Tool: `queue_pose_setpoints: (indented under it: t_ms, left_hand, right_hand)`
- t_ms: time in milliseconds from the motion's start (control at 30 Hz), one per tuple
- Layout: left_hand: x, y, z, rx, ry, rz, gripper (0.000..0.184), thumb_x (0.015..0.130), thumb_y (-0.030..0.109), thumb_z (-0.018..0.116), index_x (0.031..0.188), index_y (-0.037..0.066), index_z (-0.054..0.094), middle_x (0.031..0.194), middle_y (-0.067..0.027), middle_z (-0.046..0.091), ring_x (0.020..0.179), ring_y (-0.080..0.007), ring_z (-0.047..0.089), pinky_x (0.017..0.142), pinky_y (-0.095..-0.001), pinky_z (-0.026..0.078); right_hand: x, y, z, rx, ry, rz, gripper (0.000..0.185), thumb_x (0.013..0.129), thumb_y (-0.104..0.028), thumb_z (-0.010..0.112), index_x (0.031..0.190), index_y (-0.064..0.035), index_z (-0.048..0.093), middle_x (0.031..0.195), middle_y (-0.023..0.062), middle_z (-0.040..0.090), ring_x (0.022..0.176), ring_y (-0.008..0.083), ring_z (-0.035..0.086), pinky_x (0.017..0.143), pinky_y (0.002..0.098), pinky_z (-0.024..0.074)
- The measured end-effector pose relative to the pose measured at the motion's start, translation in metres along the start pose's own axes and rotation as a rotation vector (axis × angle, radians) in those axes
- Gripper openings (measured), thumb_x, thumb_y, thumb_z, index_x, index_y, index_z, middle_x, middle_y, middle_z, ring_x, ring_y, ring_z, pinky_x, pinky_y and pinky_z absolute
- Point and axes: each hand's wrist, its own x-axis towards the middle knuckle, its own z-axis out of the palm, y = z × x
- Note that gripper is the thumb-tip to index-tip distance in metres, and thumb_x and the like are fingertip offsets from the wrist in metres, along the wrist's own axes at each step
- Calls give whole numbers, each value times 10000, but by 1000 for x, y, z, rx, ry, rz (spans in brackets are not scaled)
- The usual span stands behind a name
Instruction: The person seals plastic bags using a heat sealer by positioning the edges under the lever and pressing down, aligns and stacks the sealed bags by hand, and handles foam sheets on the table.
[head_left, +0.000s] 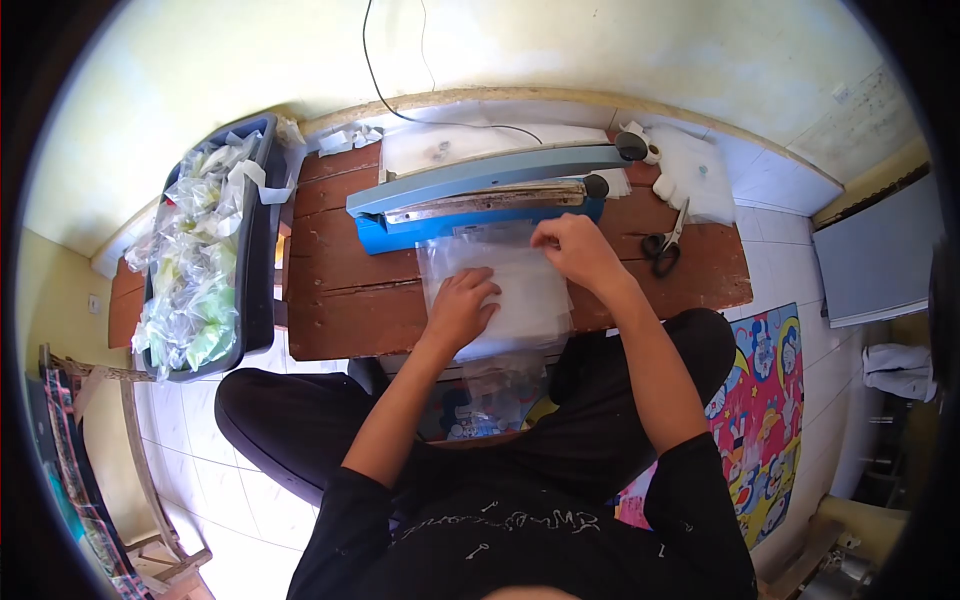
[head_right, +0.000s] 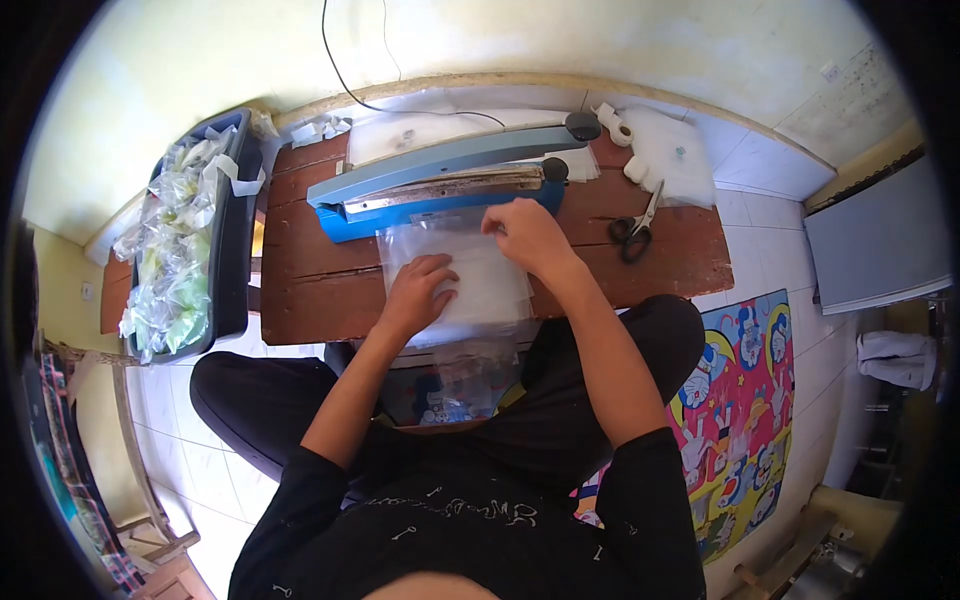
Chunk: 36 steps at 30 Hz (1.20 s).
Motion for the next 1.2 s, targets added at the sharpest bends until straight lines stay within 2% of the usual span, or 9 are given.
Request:
queue_pose_setpoints:
  t_ms: [67, 133, 467, 533, 633, 800, 933, 1000, 1200]
  left_hand:
    - [0, -6, -2, 4, -6, -40, 217, 710, 102, 713, 918, 90, 653, 1133, -111, 608, 1093, -310, 536, 930, -418, 424]
    - [2, -11, -4, 4, -16, -78, 211, 714, 107, 711, 919, 100, 660, 1137, -101, 609, 1098, -298, 533, 929, -422, 420]
    - [6, -12, -7, -56, -72, -75, 203, 723, 88, 700, 923, 92, 667, 1097, -116, 622, 1080, -319, 538, 929, -404, 437]
    - [7, -12, -7, -65, -66, -66, 197, 728, 85, 697, 923, 89, 666, 1096, -119, 622, 1082, -323, 536, 927, -405, 440]
    - [10, -11, -10, -114, 7, -68, 178, 752, 74, 674, 930, 75, 661, 1011, -134, 648, 1007, -319, 583, 876, -407, 468]
    - [18, 5, -22, -222, 52, -160, 151, 808, 14, 585, 948, 30, 641, 844, -151, 669, 727, -286, 664, 697, -369, 520]
    - [23, 12, -29, -356, 89, -139, 207, 838, -40, 496, 987, 18, 627, 878, -170, 667, 727, -269, 680, 676, -349, 523]
    - [27, 17, -35, -458, 78, -145, 281, 888, -64, 400, 1091, 2, 584, 867, -159, 668, 794, -230, 698, 729, -316, 524]
    - [32, 25, -37, -586, 121, -142, 359, 903, -72, 350, 1207, 20, 518, 937, -178, 651, 885, -267, 683, 791, -334, 513]
  right_hand:
    - [-3, 4, 0, -50, -110, -33, 142, 712, 1, 581, 821, -15, 669, 785, 161, 660, 736, 306, 647, 682, 355, 507]
    - [-7, 8, 2, -22, -277, 139, 154, 702, -2, 586, 822, -12, 682, 784, 157, 668, 733, 300, 647, 686, 350, 510]
    - [-9, 11, 3, 4, -283, 162, 154, 727, -69, 629, 858, -3, 674, 794, 171, 668, 736, 304, 647, 697, 353, 511]
    - [-9, 9, 1, -8, -283, 184, 132, 739, -96, 628, 832, -20, 681, 807, 198, 660, 778, 344, 645, 739, 392, 514]
    - [-8, 8, -1, -34, -313, 197, 145, 745, -131, 637, 826, -17, 675, 801, 199, 657, 776, 353, 640, 738, 398, 512]
    - [-9, 9, 1, -29, -295, 184, 180, 755, -140, 659, 838, 20, 658, 767, 194, 653, 720, 322, 641, 687, 362, 504]
    - [-11, 2, -5, 1, -242, 195, 191, 769, -157, 657, 838, 21, 656, 764, 195, 653, 709, 326, 639, 678, 362, 503]
    - [-12, 1, -6, 13, -235, 220, 175, 767, -162, 652, 822, 4, 659, 774, 195, 654, 734, 345, 635, 694, 383, 504]
    - [-16, 1, -13, -1, -200, 218, 161, 769, -167, 645, 808, -12, 662, 774, 188, 654, 748, 360, 633, 703, 406, 506]
